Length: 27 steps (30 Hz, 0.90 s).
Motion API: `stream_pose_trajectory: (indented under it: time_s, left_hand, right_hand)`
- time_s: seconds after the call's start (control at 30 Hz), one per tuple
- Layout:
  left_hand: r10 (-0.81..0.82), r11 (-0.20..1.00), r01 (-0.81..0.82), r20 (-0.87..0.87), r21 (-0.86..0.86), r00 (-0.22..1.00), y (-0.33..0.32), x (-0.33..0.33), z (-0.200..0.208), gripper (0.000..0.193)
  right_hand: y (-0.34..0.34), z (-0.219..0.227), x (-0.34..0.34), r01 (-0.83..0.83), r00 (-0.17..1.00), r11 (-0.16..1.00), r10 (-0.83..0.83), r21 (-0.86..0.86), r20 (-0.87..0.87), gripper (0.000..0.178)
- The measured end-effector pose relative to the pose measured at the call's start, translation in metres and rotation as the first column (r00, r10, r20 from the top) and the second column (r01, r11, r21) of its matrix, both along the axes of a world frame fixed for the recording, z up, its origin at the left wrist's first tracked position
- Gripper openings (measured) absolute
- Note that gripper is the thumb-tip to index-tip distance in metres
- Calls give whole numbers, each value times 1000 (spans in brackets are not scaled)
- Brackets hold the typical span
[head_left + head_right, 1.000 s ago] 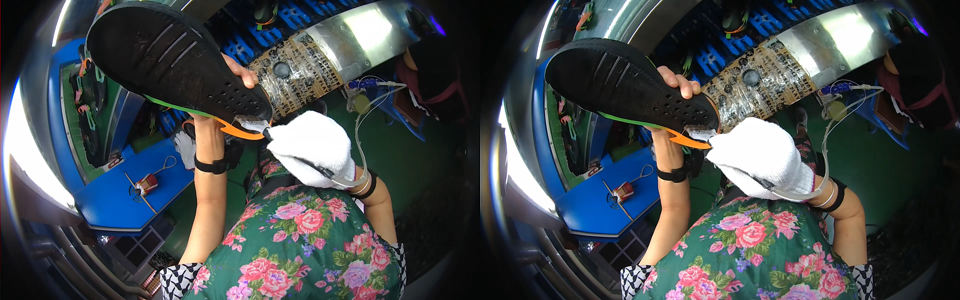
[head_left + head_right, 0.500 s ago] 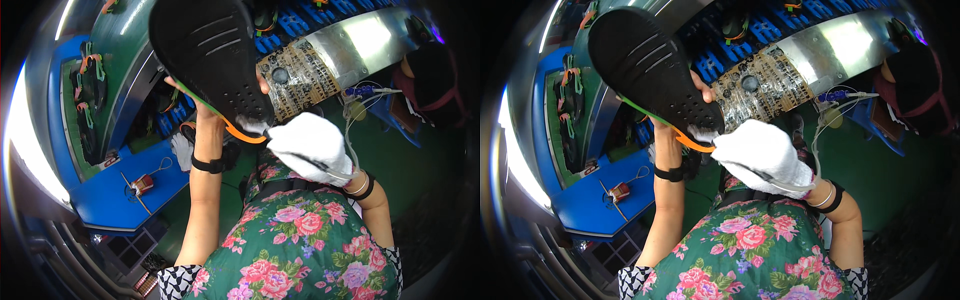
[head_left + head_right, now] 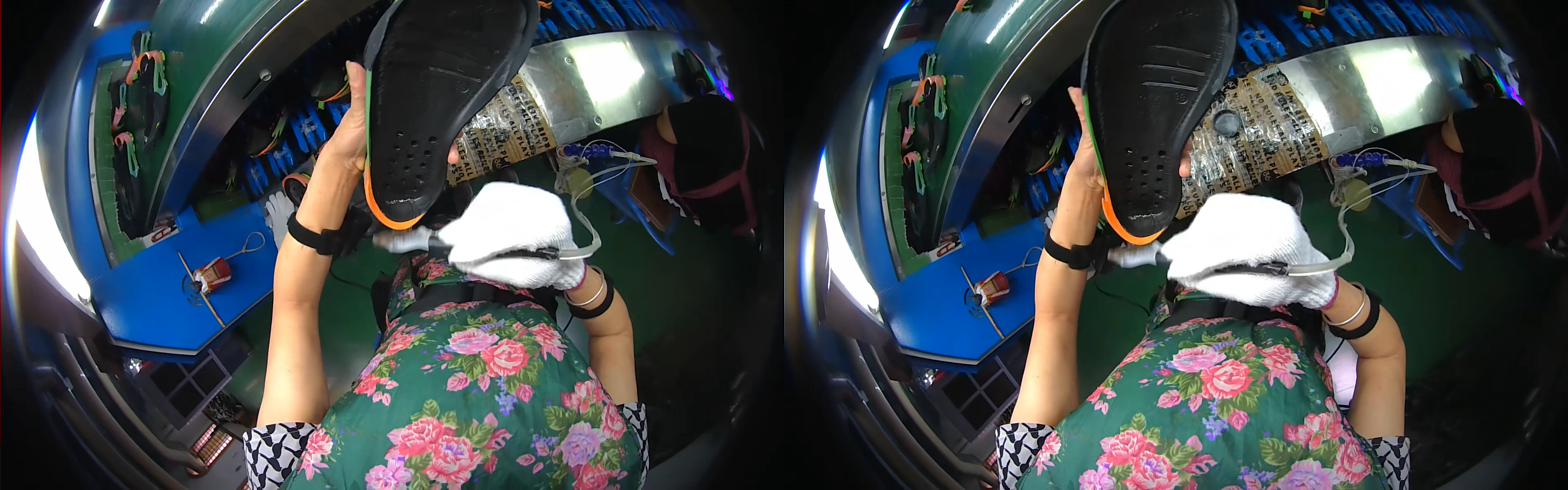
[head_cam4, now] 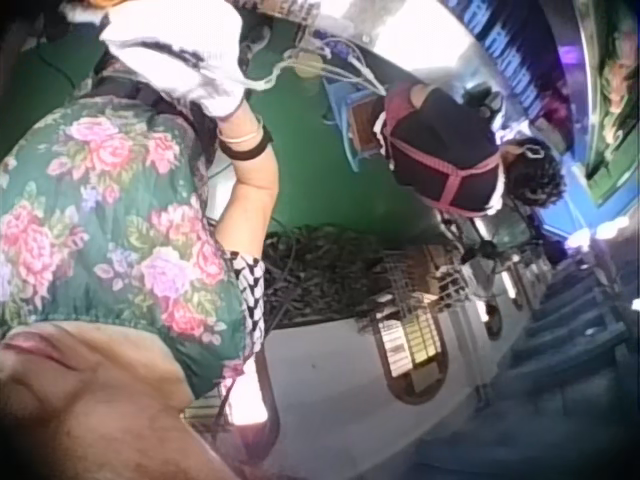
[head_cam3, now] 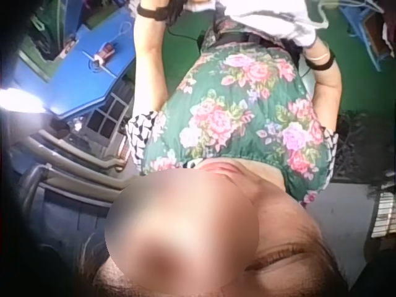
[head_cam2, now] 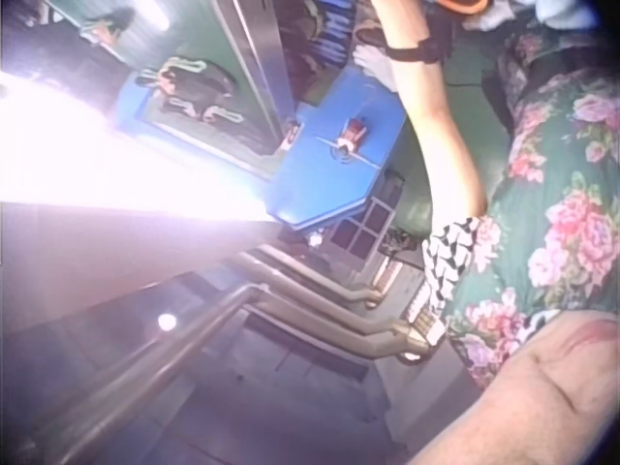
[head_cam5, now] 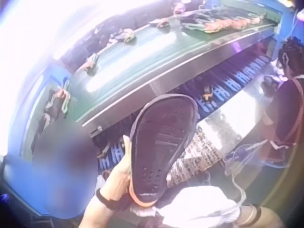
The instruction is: Apply adhesive to shoe soles using a brush.
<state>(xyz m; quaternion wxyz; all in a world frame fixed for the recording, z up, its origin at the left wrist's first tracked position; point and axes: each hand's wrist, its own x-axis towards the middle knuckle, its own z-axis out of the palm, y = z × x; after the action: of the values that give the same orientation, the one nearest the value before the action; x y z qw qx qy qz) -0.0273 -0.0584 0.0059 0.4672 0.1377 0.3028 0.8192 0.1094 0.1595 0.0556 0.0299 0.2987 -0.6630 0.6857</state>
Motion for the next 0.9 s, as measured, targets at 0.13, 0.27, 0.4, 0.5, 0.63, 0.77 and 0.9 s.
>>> stream_pose_trajectory:
  time_s: [0.13,0.27,0.4,0.5,0.63,0.77,0.9]
  left_hand:
    - [-57,998,57,9,-32,998,2,0,1,110]
    - [-61,994,73,134,-87,989,-1,0,-2,99]
    - [-77,891,87,41,-445,996,3,-4,3,97]
    - [-91,887,153,160,-435,983,4,-6,-11,98]
    - [-95,926,160,199,-343,975,2,-9,-11,98]
    - [138,955,-20,384,-295,913,9,13,-24,109]
    - [141,988,-84,521,-131,842,9,54,-49,77]
  right_hand:
    - [-6,-15,-2,181,938,934,-70,308,-338,29]
    - [1,-9,-12,-70,995,993,76,92,-57,23]
    - [0,-16,-16,50,969,956,25,290,-247,25]
    - [2,-12,-15,-34,969,943,112,332,-219,22]
    - [10,-17,-19,-29,999,979,32,202,-11,20]
    - [16,-18,-13,159,916,977,-92,-143,390,21]
    - [20,-10,-18,415,867,906,-422,84,266,18]
